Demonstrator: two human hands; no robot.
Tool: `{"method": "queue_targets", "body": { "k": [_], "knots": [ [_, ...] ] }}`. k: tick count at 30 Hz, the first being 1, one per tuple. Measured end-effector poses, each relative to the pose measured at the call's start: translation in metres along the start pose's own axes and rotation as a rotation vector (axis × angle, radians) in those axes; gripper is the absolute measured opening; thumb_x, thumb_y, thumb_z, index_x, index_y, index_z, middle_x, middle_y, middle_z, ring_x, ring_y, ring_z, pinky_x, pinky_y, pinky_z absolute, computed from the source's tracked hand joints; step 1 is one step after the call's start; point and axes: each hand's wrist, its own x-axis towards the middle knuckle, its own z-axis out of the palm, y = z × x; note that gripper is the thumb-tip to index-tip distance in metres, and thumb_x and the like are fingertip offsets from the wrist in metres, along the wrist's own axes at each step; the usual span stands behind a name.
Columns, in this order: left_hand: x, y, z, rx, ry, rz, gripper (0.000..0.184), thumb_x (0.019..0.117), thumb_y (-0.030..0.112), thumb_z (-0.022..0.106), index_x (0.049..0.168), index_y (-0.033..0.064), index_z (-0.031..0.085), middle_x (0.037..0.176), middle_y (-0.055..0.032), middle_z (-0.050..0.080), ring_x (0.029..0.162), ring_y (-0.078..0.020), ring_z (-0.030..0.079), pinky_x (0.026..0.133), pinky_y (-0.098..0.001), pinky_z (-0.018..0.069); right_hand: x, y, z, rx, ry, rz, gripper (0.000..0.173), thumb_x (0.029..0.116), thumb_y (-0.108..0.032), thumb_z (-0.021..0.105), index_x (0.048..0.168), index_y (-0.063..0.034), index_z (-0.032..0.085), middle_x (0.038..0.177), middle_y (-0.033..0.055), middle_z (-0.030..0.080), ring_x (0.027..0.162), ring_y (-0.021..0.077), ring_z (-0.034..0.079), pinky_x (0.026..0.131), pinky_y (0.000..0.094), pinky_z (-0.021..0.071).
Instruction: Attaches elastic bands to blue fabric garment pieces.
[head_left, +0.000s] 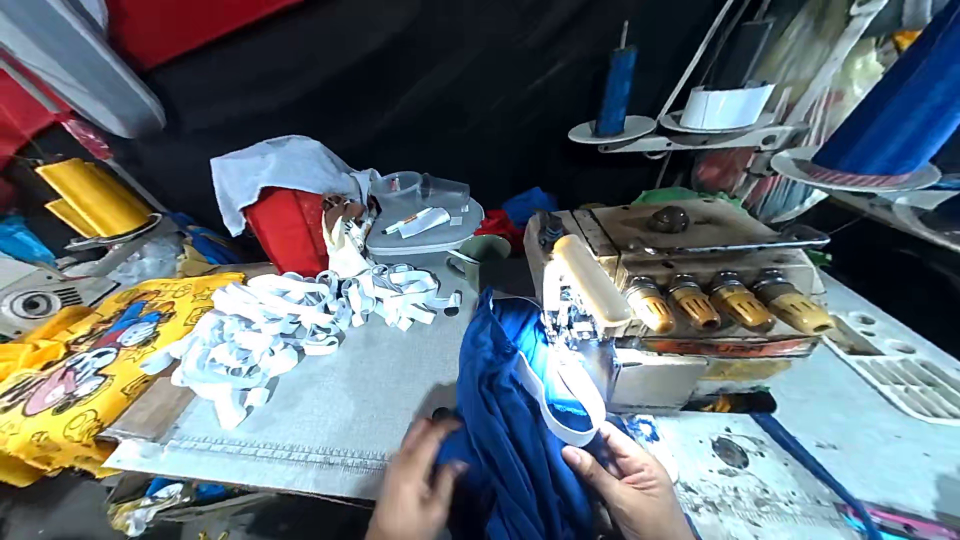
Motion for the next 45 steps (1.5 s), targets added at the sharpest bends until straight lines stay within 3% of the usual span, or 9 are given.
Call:
{"method": "queue_targets", "body": {
  "k": [5,8,11,15,18,24,32,37,45],
  "knots": [
    [0.042,-0.011,-0.096,0.052,0.511,0.103,0.018,0.0951,0.004,0.058,0.111,0.0045,0.066,0.107,0.0053,0.066,0.097,0.0028,0.063,0.085,-0.0181,0.0552,0.003,0.023,-0.003,0.044,-0.036,-0.097,0.024,0.0878,0.004,0.069,0.111,-0.0017,0.067,0.098,-0.0045,0.076,0.089,0.0023,0.072,0.083,0.0218,0.0609],
    [0.062,0.001,-0.112,0.482,0.481,0.185,0.029,0.0882,-0.001,0.054,0.113,-0.0079,0.067,0.120,-0.0257,0.063,0.115,-0.0372,0.060,0.097,-0.0524,0.0492,0.002,-0.033,0.015,-0.046,-0.045,-0.132,0.014,0.0877,0.011,0.063,0.101,0.0147,0.063,0.088,0.0088,0.075,0.084,0.0011,0.071,0.079,0.0138,0.0569],
    [0.064,0.036,-0.071,0.528,0.345,0.213,0.038,0.0954,0.010,0.055,0.128,-0.0098,0.060,0.141,-0.0358,0.049,0.130,-0.0529,0.048,0.105,-0.0647,0.0412,0.010,-0.194,0.059,-0.371,-0.086,0.544,0.019,0.0974,0.015,0.048,0.110,0.0253,0.057,0.094,0.0216,0.069,0.082,0.0005,0.059,0.084,0.0084,0.0426],
    [0.045,0.097,0.030,0.225,-0.033,0.459,0.052,0.0995,0.039,0.060,0.132,-0.0016,0.064,0.132,-0.0232,0.064,0.123,-0.0321,0.063,0.105,-0.0421,0.0506,0.004,-0.202,0.059,-0.442,-0.113,0.489,0.018,0.0965,0.016,0.047,0.107,0.0272,0.056,0.093,0.0226,0.067,0.083,-0.0018,0.057,0.083,0.0060,0.0410],
    [0.051,0.097,0.071,0.227,-0.132,0.381,0.050,0.0964,0.036,0.064,0.127,-0.0038,0.065,0.126,-0.0244,0.066,0.120,-0.0389,0.064,0.103,-0.0514,0.0499,-0.003,-0.218,0.051,-0.526,-0.131,0.376,0.012,0.0829,0.021,0.048,0.091,0.0304,0.052,0.079,0.0218,0.062,0.069,-0.0019,0.046,0.071,0.0067,0.0361],
    [0.072,0.051,0.064,0.125,-0.008,0.483,0.017,0.0932,0.003,0.061,0.103,0.0027,0.076,0.109,-0.0115,0.071,0.108,-0.0241,0.067,0.097,-0.0406,0.0551,-0.001,0.024,-0.005,0.061,-0.077,-0.168,0.013,0.0884,0.001,0.070,0.101,-0.0037,0.068,0.087,-0.0051,0.075,0.076,-0.0002,0.070,0.070,0.0173,0.0598],
    [0.072,0.064,0.061,0.310,-0.042,0.493,0.028,0.0940,0.034,0.069,0.109,0.0118,0.076,0.105,-0.0030,0.071,0.102,-0.0176,0.067,0.096,-0.0438,0.0512,-0.002,0.023,-0.005,0.054,-0.083,-0.166,0.018,0.0863,-0.001,0.072,0.103,-0.0045,0.071,0.092,-0.0081,0.076,0.083,-0.0023,0.071,0.078,0.0170,0.0598],
    [0.063,0.071,0.059,0.319,-0.048,0.580,0.020,0.0881,0.001,0.063,0.101,0.0093,0.076,0.101,-0.0065,0.072,0.101,-0.0225,0.068,0.098,-0.0500,0.0495,-0.003,0.020,-0.006,0.051,-0.082,-0.113,0.014,0.0878,-0.001,0.070,0.101,-0.0041,0.069,0.088,-0.0067,0.075,0.078,-0.0011,0.070,0.073,0.0173,0.0596],
    [0.029,0.065,0.057,0.282,-0.039,0.658,0.020,0.0926,0.001,0.057,0.103,0.0105,0.070,0.101,-0.0053,0.072,0.106,-0.0169,0.067,0.111,-0.0419,0.0385,-0.007,0.018,-0.005,0.086,-0.094,-0.121,0.016,0.0893,0.002,0.062,0.101,-0.0067,0.068,0.088,-0.0102,0.074,0.078,-0.0047,0.068,0.073,0.0146,0.0578]
  ]
}}
